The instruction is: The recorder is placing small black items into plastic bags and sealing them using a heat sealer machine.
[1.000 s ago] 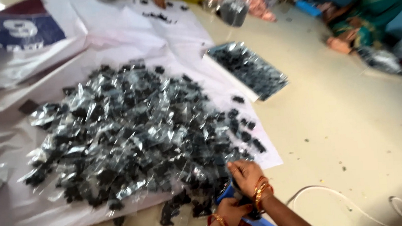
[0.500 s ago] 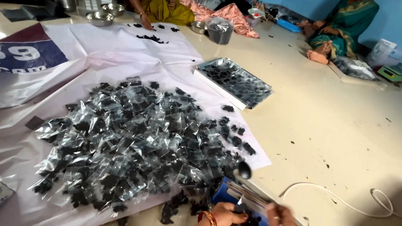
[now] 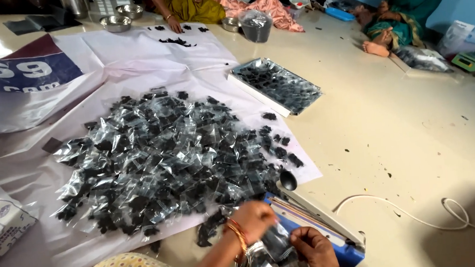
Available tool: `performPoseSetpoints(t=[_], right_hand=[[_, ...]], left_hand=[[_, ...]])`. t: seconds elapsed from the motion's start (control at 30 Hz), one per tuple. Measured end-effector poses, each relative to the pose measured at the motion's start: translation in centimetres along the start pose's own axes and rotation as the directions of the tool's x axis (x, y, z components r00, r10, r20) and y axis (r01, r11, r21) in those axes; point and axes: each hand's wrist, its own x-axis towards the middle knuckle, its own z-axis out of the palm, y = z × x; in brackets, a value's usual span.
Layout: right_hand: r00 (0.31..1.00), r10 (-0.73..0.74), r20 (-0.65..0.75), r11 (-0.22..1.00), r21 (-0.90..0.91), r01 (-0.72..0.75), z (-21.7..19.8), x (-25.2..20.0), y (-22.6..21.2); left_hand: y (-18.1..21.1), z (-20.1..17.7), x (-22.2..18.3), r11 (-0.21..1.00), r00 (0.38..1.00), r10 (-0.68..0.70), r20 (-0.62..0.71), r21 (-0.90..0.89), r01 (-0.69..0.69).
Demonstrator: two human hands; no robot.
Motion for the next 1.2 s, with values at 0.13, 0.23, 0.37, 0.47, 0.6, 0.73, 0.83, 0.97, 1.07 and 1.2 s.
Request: performPoseSetpoints(t=[0.13,0.23,0.37,0.47,0.6,0.73,0.83,0.97,1.07,1.2], right_hand=[[0.977,-0.185,0.109,0.874,-0.436,0.215,-1.3,3.2,7.5],[0.963,-0.163,0.216,0.463,-0.845,0.268,0.1,4.4,14.2],[0.953,-0.133,0.272,0.329,-0.895,0.302,0.9,3.9,12.7],[0.949,0.005,0.316,0.652,-0.720,0.237,0.6,1.9,6.4],[0.973,-0.058,0.224,0.803,-0.568,0.179,0.5,-1.2,0.7],[0.978,-0.196,0.067,0.820,-0.536,0.201,1.0,-3.3,-3.0],[0.982,-0.184,0.033,0.873,-0.454,0.178,1.0,-3.1,-3.0],[0.967,-0.206,0.153,0.949,-0.211,0.235,1.7,-3.8,-2.4],[0.954,-0.238,0.181,0.701,-0.648,0.297,2.7,-5.4,-5.3],[0.888,-0.314,0.335,0.228,-0.881,0.413,2.8,-5.7,-4.8]], left_hand=[[-0.5,-7.5,0.3,0.938,0.934,-0.149,-0.325,0.252,0.237],[0.3,-9.8,-0.8,0.706,0.797,-0.315,-0.515,0.434,0.560],[1.7,-7.1,-1.8,0.656,0.827,-0.335,-0.451,0.518,0.548],[4.2,-3.7,-4.0,0.824,0.890,-0.456,-0.023,0.368,0.431],[-2.3,2.4,-2.2,0.892,0.879,-0.411,0.243,0.305,0.334],[-4.0,4.3,-0.7,0.872,0.821,-0.456,0.344,-0.013,0.490],[-3.8,4.9,-0.1,0.820,0.822,-0.483,0.303,-0.175,0.546],[-3.7,5.4,-0.5,0.842,0.864,-0.459,0.208,-0.206,0.498],[-1.5,4.8,-1.1,0.971,0.970,-0.237,-0.047,-0.011,0.237],[6.1,1.7,-3.7,0.977,0.992,-0.126,-0.011,0.172,0.126]])
